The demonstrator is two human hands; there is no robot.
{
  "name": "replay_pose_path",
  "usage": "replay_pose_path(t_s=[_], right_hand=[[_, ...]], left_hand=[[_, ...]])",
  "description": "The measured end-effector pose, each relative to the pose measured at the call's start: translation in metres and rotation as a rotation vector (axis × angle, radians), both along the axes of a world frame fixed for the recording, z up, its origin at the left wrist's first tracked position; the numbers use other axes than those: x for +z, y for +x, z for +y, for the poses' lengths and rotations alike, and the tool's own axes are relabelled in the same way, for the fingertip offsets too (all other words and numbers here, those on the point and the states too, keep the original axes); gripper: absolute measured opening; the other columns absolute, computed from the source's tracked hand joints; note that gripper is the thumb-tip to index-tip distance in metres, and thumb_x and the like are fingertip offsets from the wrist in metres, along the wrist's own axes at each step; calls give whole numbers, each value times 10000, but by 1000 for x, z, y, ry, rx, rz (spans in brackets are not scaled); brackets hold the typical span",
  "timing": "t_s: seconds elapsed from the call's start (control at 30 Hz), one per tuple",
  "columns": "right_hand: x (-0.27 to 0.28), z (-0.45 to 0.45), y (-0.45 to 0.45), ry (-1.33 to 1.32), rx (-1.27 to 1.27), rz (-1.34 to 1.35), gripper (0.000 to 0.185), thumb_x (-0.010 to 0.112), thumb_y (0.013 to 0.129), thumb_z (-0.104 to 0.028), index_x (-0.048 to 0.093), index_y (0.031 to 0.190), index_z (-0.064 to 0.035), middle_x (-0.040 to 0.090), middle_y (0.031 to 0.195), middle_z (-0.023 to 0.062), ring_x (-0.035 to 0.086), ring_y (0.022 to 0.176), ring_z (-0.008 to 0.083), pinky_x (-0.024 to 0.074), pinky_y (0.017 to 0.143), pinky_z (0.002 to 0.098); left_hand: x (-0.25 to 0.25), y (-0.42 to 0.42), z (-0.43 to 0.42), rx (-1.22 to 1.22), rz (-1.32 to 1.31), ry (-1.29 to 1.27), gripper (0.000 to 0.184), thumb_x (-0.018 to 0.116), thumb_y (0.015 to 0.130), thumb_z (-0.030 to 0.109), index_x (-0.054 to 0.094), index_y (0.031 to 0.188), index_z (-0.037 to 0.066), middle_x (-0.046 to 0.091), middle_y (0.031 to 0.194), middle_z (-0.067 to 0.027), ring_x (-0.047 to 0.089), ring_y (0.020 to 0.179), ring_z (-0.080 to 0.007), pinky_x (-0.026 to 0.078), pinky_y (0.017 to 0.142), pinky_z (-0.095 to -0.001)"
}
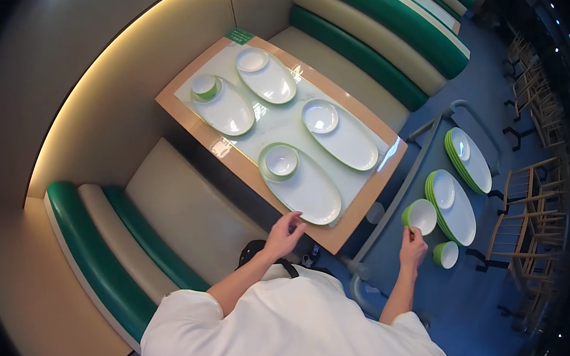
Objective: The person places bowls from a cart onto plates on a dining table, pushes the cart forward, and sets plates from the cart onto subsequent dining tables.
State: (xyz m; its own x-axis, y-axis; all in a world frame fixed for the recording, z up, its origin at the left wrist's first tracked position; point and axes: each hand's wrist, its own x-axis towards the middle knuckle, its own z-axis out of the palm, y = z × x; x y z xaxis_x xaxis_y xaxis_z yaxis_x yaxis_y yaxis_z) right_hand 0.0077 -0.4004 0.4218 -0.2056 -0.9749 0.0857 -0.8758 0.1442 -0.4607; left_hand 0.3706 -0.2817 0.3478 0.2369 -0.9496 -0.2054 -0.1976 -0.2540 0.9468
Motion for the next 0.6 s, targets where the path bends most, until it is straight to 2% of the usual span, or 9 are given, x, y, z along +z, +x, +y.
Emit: replay_pose_path(t_s=[0.03,0.07,0.1,0.17,0.23,0.27,0.4,0.5,0.6], right_hand=[[14,4,30,-33,106,-43,223,699,947,-281,713,1058,-88,739,856,174,735,802,351,556,684,437],[29,4,68,-27,213,-30,193,723,927,-244,720,1039,-86,737,849,167,738,787,332,557,683,411],[29,1,99,-1,333,-17,199,725,916,-232,719,1050,-85,733,862,169,733,789,336,559,688,410],[23,1,168,83,507,-34,207,739,885,-216,724,1058,-105,725,877,161,718,813,347,559,703,405],[-1,-1,223,144,744,38,202,740,882,-263,713,1022,-119,723,867,138,712,814,344,561,699,418],[-1,1,250,138,841,54,198,730,889,-264,697,1030,-128,716,836,129,706,788,348,557,686,433],[-1,5,311,209,977,124,223,723,892,-239,681,1086,-136,704,807,136,699,769,357,554,678,445],[-5,4,325,182,965,103,220,707,908,-230,664,1105,-141,689,768,143,691,735,364,548,658,464],[16,6,329,302,847,81,293,710,906,-267,641,1145,-111,712,932,158,706,853,358,565,736,456]], left_hand=[[13,1,-11,-5,273,74,550,708,947,340,549,1370,27,695,1087,-132,683,987,-260,545,888,-377],[14,4,-21,-28,182,-18,667,683,970,410,429,1466,43,690,951,-113,708,830,-200,574,746,-331],[23,18,-34,-31,199,-15,667,683,970,410,429,1466,43,690,951,-113,708,830,-200,574,746,-331],[49,42,-62,-29,516,312,738,657,983,433,322,1521,54,668,867,-127,709,738,-192,577,667,-319],[23,72,-75,37,548,282,748,622,1001,452,271,1534,62,642,812,-130,688,632,-192,565,591,-302],[22,90,-75,91,572,239,627,604,1012,400,362,1478,57,671,780,-131,708,650,-199,575,598,-313],[28,146,-69,92,119,182,402,568,982,220,513,1321,11,711,719,-166,739,668,-246,580,656,-380],[35,166,-76,-100,-100,94,435,586,944,190,506,1325,-4,707,726,-173,733,641,-263,577,679,-392],[3,182,-108,-133,68,133,477,610,906,162,492,1337,-5,710,724,-166,732,632,-254,579,666,-381]])
